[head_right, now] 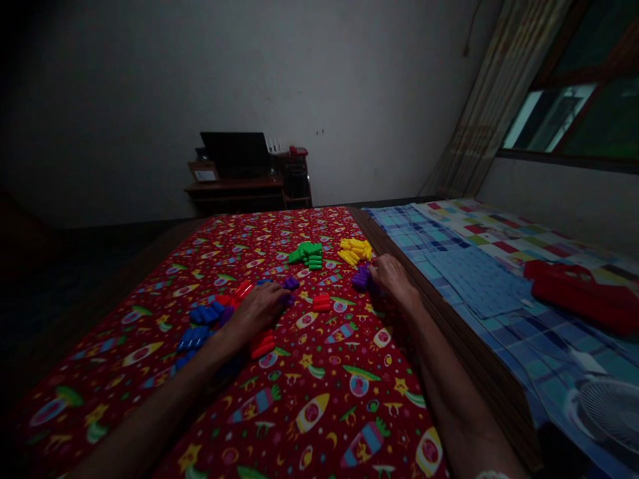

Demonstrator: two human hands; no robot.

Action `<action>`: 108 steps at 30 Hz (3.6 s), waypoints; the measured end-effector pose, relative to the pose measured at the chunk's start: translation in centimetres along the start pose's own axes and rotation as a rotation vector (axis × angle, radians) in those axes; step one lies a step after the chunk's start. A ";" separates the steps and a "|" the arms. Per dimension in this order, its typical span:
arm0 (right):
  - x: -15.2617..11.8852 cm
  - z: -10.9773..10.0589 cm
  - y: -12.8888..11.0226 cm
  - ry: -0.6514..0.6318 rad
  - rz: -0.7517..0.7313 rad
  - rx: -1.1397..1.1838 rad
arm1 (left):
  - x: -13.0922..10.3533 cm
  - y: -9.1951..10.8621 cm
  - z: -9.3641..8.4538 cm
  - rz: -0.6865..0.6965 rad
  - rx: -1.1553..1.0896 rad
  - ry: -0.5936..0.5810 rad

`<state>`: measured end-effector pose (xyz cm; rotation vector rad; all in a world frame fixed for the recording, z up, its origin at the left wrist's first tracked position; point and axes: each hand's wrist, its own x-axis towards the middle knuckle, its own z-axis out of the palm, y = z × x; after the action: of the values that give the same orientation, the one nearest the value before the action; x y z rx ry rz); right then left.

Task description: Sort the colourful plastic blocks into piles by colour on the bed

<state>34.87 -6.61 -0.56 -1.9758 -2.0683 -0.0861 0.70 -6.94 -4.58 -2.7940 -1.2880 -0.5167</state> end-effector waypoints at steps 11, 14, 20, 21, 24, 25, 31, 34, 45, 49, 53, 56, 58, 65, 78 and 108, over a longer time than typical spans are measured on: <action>-2.0 0.7 -9.4 -0.007 -0.471 0.440 | -0.7 0.5 -0.1 -0.019 -0.071 0.004; -3.3 2.6 -11.2 0.041 -0.587 0.494 | -0.7 0.5 0.3 -0.024 -0.143 0.018; -4.3 6.2 -11.6 0.031 -0.687 0.387 | -0.7 0.2 0.8 -0.009 -0.176 0.019; -4.3 6.6 -11.8 0.026 -0.687 0.365 | -0.7 0.2 0.8 -0.011 -0.165 0.038; -4.2 7.0 -12.4 -0.003 -0.682 0.336 | -0.8 0.4 0.7 -0.018 -0.112 0.107; -4.2 6.8 -12.7 -0.009 -0.675 0.338 | -0.8 0.5 0.7 -0.019 -0.096 0.104; -4.3 5.0 -13.2 0.025 -0.676 0.366 | -0.3 1.3 0.3 -0.111 -0.352 0.024; -4.2 4.3 -13.0 -0.012 -0.698 0.342 | 0.3 1.7 0.1 -0.259 -0.688 -0.023; -0.9 -2.8 -4.8 -0.209 -0.219 -0.008 | -0.3 -1.5 -0.6 -0.097 -0.212 0.233; -0.5 -2.6 -3.5 -0.393 -0.112 -0.117 | -1.0 -2.7 1.1 -0.028 -0.044 0.191; -0.5 -1.9 -3.8 -0.329 -0.042 -0.214 | -1.3 -2.6 1.4 -0.023 -0.009 0.146; -0.7 -2.3 -4.2 -0.232 -0.038 -0.229 | -1.3 -2.5 0.9 -0.040 -0.038 0.115; -1.0 -2.6 -4.5 -0.164 -0.068 -0.191 | -1.2 -2.4 0.7 -0.059 -0.069 0.137; -1.7 0.2 -8.3 -0.092 -0.401 0.051 | -0.8 -1.1 0.4 -0.047 -0.080 0.085; 3.1 6.4 -15.6 -0.183 -0.645 0.212 | -0.9 -0.1 -0.4 -0.040 -0.063 0.017; -0.9 0.7 -6.1 -0.077 -0.263 -0.058 | -1.0 -0.2 -0.4 -0.119 -0.214 0.103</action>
<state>28.79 -7.70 -0.56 -1.7528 -2.3911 -0.1256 -0.16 -7.57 -4.55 -2.8221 -1.4641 -0.8397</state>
